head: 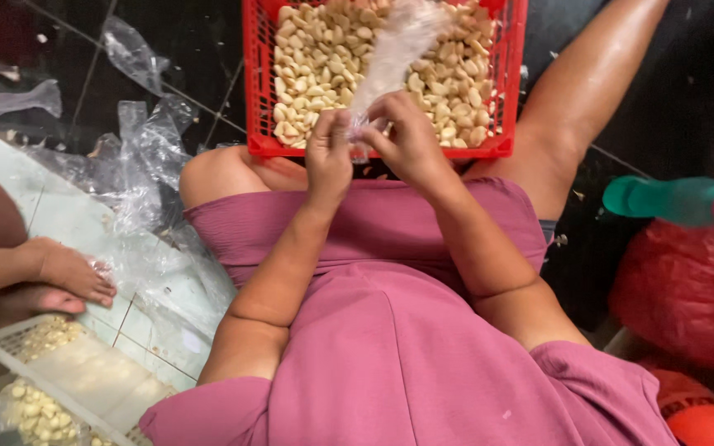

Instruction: The person fills small plastic bags with peeled garlic cloves from a red plastic crate while sitting on the floor.

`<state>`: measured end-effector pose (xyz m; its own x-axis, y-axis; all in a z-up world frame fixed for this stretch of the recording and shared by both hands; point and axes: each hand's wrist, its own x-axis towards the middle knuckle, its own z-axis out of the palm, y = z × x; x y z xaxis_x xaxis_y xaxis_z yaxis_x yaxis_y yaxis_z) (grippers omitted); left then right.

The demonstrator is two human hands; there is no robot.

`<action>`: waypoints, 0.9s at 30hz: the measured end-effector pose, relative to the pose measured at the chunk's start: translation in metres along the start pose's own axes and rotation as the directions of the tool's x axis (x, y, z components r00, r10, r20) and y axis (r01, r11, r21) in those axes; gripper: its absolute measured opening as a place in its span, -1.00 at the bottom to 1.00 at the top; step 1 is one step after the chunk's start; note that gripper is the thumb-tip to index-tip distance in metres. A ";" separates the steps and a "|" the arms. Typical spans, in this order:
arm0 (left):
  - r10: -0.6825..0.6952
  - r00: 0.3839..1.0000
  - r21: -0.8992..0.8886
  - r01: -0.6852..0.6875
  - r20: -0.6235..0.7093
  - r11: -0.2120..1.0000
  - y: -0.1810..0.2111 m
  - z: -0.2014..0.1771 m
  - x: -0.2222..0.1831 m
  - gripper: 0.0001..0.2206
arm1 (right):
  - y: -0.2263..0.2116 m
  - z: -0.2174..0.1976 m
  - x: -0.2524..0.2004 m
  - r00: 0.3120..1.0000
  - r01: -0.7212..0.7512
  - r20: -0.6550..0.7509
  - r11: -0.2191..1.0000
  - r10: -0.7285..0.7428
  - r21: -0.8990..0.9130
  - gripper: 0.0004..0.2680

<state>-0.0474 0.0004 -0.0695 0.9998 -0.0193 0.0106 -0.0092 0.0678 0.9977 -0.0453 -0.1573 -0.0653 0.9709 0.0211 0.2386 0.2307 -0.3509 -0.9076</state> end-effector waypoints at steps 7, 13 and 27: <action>-0.047 0.987 -0.092 0.061 0.155 0.994 -0.008 -0.007 0.001 -0.82 | 0.010 -0.006 0.006 0.999 0.034 -0.007 0.999 -0.034 -0.019 -0.96; -0.026 0.996 -0.095 0.034 0.087 0.995 -0.004 -0.007 -0.001 -0.82 | 0.020 -0.003 0.006 0.986 -0.102 0.126 0.993 0.109 -0.064 -0.94; -0.227 0.944 -0.659 0.330 0.240 0.676 0.045 -0.003 0.003 -0.83 | 0.021 -0.007 0.002 0.879 -0.427 0.455 0.660 0.142 0.618 -0.48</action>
<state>-0.0451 0.0059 -0.0252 0.9411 -0.2728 -0.2000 0.3366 0.6965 0.6337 -0.0387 -0.1708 -0.0810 0.9155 0.3948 -0.0768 -0.2226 0.3381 -0.9144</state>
